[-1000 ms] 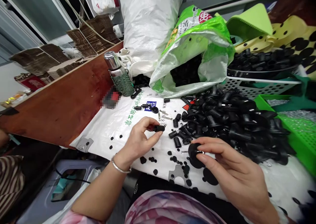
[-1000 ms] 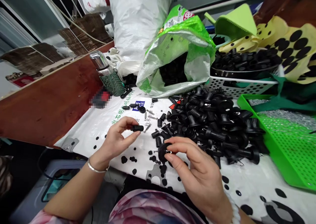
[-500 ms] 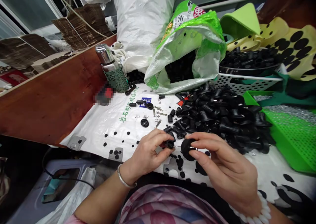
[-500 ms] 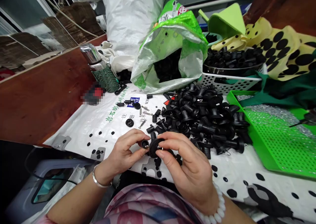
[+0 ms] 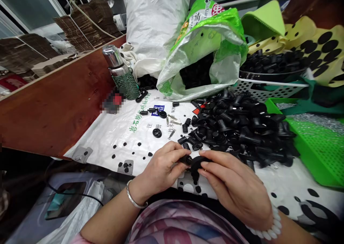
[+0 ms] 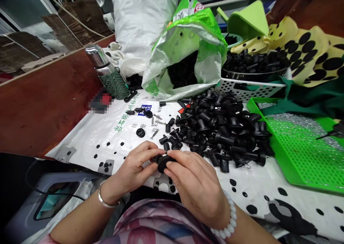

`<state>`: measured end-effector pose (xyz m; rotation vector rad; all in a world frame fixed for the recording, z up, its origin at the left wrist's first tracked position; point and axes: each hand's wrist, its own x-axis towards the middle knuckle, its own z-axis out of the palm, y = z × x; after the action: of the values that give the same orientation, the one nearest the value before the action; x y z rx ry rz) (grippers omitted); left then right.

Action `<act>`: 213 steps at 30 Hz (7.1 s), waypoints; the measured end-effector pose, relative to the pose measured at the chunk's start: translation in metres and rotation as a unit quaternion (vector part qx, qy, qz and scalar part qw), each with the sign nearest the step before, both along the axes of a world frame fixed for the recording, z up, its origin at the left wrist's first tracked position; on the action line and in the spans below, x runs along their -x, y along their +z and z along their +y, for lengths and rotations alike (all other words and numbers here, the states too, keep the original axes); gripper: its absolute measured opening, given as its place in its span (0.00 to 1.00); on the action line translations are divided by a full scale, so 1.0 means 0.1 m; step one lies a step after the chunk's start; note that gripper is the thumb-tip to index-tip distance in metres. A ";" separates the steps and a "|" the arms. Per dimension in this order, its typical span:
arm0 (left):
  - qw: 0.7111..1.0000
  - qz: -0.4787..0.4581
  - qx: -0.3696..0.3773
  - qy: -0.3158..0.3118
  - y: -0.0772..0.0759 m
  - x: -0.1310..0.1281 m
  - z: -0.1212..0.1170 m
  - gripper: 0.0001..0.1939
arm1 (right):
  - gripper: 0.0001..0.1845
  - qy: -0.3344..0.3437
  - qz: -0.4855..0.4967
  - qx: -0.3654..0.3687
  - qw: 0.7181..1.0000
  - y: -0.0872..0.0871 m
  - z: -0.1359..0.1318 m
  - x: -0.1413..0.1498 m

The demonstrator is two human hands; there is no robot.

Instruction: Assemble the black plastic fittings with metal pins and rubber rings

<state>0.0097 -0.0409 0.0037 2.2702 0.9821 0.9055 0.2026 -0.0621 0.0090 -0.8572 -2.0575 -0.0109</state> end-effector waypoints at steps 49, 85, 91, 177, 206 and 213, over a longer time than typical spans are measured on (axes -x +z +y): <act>0.972 0.007 0.208 -0.110 0.07 -0.02 -0.02 0.12 | 0.10 0.115 -0.120 0.155 0.974 0.13 0.12 -0.07; 0.975 0.180 -0.126 0.033 -0.14 -0.19 -0.02 0.13 | 0.23 0.127 0.068 0.616 0.774 0.04 0.23 -0.24; 0.987 0.130 -0.088 -0.008 -0.10 -0.17 -0.01 0.12 | 0.22 0.104 0.044 0.522 0.845 0.02 0.21 -0.24; 0.865 -0.263 0.418 -0.088 -0.15 -0.08 -0.06 0.14 | 0.17 0.183 -0.081 0.226 0.953 0.43 0.20 -0.13; 0.983 -0.053 0.170 -0.046 0.00 -0.01 0.04 0.12 | 0.05 0.018 0.096 0.306 0.947 0.03 0.12 0.02; 0.882 -0.193 0.430 -0.017 -0.06 0.03 0.01 0.18 | 0.10 0.071 0.084 0.205 0.972 -0.07 0.10 0.00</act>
<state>0.0063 -0.0401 -0.0019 1.2910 0.9045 0.6684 0.2023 -0.0526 0.0019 -0.9175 -1.9846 0.5651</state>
